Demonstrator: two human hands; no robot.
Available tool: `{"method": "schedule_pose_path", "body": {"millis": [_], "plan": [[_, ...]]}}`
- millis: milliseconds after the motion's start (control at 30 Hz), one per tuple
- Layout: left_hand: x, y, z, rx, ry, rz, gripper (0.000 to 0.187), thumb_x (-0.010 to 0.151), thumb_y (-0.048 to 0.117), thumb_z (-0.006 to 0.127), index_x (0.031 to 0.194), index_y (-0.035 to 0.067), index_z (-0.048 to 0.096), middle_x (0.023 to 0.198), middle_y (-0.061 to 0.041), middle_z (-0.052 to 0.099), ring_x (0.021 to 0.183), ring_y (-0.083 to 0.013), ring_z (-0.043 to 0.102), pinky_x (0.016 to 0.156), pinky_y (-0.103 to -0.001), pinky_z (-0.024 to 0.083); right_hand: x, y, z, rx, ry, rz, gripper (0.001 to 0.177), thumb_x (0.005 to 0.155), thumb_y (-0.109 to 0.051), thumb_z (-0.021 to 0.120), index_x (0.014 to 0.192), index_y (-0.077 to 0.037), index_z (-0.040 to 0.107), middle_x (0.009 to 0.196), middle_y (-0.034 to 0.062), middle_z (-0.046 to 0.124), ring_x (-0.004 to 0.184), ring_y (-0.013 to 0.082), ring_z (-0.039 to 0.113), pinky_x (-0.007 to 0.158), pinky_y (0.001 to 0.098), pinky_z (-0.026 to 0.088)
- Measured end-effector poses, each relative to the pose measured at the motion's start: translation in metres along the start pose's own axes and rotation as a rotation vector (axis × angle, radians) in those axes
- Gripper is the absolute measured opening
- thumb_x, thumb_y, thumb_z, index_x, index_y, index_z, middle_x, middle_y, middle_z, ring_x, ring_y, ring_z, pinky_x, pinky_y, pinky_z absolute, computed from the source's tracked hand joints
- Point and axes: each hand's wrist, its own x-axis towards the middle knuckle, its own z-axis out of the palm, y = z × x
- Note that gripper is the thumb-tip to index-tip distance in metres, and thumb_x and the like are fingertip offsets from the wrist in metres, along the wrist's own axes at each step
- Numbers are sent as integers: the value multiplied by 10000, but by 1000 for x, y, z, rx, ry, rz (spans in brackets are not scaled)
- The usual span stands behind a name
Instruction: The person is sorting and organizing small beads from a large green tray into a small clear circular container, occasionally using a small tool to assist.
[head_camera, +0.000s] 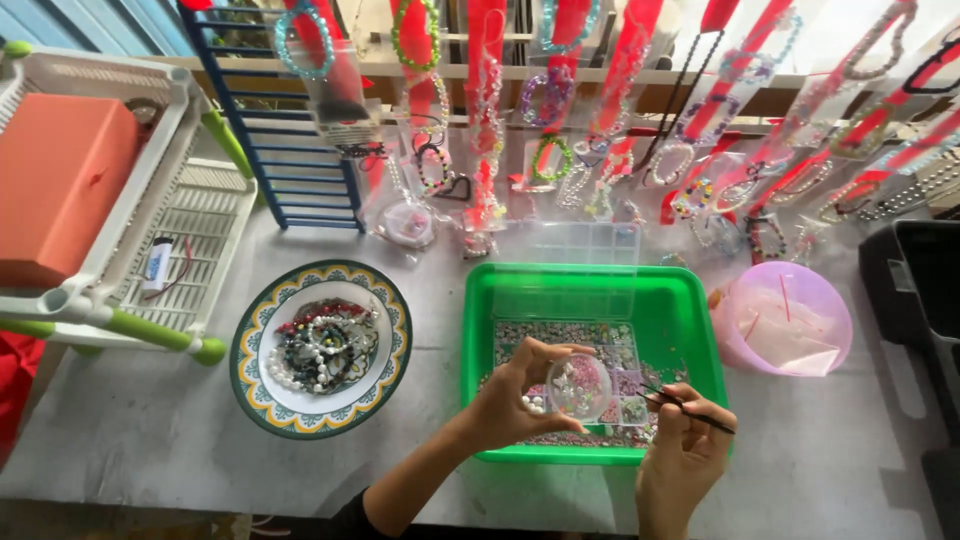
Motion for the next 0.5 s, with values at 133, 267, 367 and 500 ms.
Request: {"method": "schedule_pose_path", "body": {"millis": [133, 267, 367, 500], "plan": [[-11, -7, -10, 62, 56, 26, 645, 793, 215, 847, 1232, 78, 394, 1427, -277, 541, 1267, -328, 625, 1060, -388, 578, -10, -9, 23, 33, 10, -71, 201, 1013, -123, 653, 1082, -84, 469, 1015, 171, 586, 948, 231, 643, 826, 313, 619], [-19, -14, -12, 153, 84, 47, 640, 816, 300, 827, 1267, 147, 401, 1428, -216, 583, 1389, -350, 559, 1070, -432, 510, -2, -27, 46, -107, -220, 67, 294, 938, -40, 687, 1148, -88, 486, 1020, 160, 680, 994, 227, 701, 940, 337, 580], [-22, -17, -13, 130, 96, 29, 630, 815, 312, 820, 1253, 136, 404, 1418, -224, 582, 1390, -368, 555, 1078, -458, 525, 7, -28, 54, -188, -353, 109, 300, 922, -51, 704, 1138, -78, 497, 1016, 144, 705, 976, 227, 717, 869, 314, 563], [-24, -23, -17, 167, 98, 35, 644, 815, 291, 839, 1279, 140, 419, 1428, -188, 595, 1399, -348, 562, 1005, -405, 513, 14, -26, 66, -225, -365, 199, 246, 956, -102, 667, 1130, -55, 499, 1018, 147, 704, 1000, 236, 710, 933, 344, 575]]}}
